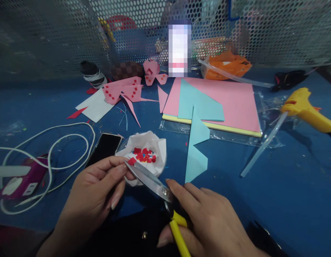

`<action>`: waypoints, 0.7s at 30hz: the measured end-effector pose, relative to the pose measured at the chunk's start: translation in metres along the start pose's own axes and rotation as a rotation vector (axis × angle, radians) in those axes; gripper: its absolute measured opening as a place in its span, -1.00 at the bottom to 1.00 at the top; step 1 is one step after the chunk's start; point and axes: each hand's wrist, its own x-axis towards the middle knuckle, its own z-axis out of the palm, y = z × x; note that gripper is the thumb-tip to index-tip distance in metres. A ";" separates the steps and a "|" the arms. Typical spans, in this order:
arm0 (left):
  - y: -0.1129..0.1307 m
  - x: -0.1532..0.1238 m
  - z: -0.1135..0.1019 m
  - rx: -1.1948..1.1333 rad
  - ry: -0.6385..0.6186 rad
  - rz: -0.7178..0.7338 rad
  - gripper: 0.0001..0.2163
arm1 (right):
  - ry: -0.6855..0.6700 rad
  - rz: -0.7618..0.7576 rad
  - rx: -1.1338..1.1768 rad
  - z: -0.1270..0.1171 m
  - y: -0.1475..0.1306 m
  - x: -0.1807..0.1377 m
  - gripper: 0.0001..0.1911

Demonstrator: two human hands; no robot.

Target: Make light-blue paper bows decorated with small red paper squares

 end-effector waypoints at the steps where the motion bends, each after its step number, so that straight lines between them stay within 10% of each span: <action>1: 0.000 0.000 0.000 0.006 -0.001 -0.001 -0.89 | 0.009 -0.005 0.008 0.000 0.000 0.000 -0.48; 21: 0.001 0.001 0.000 0.025 0.009 -0.009 -0.88 | 0.084 0.011 -0.037 -0.001 -0.004 0.003 -0.33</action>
